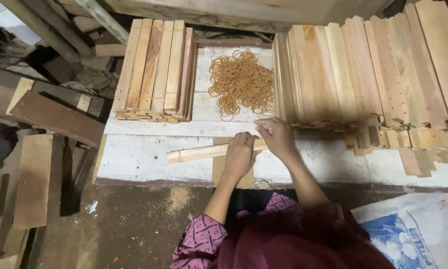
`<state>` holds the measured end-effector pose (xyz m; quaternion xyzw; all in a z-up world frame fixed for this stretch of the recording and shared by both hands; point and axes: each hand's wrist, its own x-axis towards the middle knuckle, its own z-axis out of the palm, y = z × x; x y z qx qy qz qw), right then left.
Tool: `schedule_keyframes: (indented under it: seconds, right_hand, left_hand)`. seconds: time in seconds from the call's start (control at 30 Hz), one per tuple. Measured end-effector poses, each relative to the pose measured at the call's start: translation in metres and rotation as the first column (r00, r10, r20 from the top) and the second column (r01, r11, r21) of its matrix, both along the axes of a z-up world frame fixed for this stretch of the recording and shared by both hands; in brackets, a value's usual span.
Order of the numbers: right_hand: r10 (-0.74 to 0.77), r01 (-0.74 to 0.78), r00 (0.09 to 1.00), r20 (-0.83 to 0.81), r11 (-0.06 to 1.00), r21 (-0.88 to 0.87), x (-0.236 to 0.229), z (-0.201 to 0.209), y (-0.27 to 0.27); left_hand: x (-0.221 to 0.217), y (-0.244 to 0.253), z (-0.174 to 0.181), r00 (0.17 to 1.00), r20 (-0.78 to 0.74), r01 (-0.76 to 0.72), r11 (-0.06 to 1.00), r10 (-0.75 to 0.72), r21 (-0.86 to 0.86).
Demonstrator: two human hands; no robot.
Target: The person repeatedly picks up a wooden slat, places it on the table, and secures it with a rubber band. The person then stacks the secured slat with others. The process is repeated for multiple slats.
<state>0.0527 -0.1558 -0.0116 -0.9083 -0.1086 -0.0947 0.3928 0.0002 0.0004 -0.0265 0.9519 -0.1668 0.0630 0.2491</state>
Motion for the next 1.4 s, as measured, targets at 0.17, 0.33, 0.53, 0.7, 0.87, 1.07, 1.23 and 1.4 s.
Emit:
schedule_keyframes:
  seconds: [0.17,0.33,0.53,0.7,0.87,1.07,1.23,1.4]
  right_hand:
    - [0.108,-0.109,0.983,-0.150,0.994,0.001,0.068,-0.034,0.053]
    - [-0.008,-0.028,0.958,-0.286,0.993,-0.119,0.112,-0.070,0.074]
    - [-0.001,0.002,0.989,-0.146,1.000,0.006,0.088,-0.034,0.060]
    - [-0.168,0.264,0.949,-0.267,0.886,0.381,0.046,0.003,0.034]
    - [-0.017,0.229,0.937,-0.349,0.785,0.576,-0.003,-0.010,-0.013]
    - [-0.036,0.210,0.950,-0.309,0.807,0.552,-0.049,0.014,-0.045]
    - [-0.119,0.143,0.965,-0.235,0.986,0.089,-0.035,-0.003,-0.067]
    - [0.329,-0.123,0.863,-0.383,0.873,0.472,-0.023,-0.032,-0.057]
  left_hand:
    - [0.004,-0.002,-0.019,1.000,-0.007,-0.012,0.999,0.013,0.035]
    - [0.005,0.002,-0.014,1.000,-0.015,-0.006,0.999,0.007,0.035]
    - [0.005,0.004,-0.009,1.000,-0.003,0.012,1.000,-0.012,0.000]
    - [0.000,0.004,0.002,0.999,0.032,0.001,1.000,-0.001,-0.027]
    - [0.001,0.001,-0.011,0.998,0.055,0.007,0.999,-0.005,-0.033]
    - [0.000,0.002,-0.006,0.997,0.068,0.021,0.999,-0.019,-0.025]
    - [-0.006,0.004,0.007,0.987,0.142,0.065,0.998,-0.068,0.025]
    - [-0.020,0.010,0.036,0.981,0.175,0.093,0.995,-0.085,-0.034]
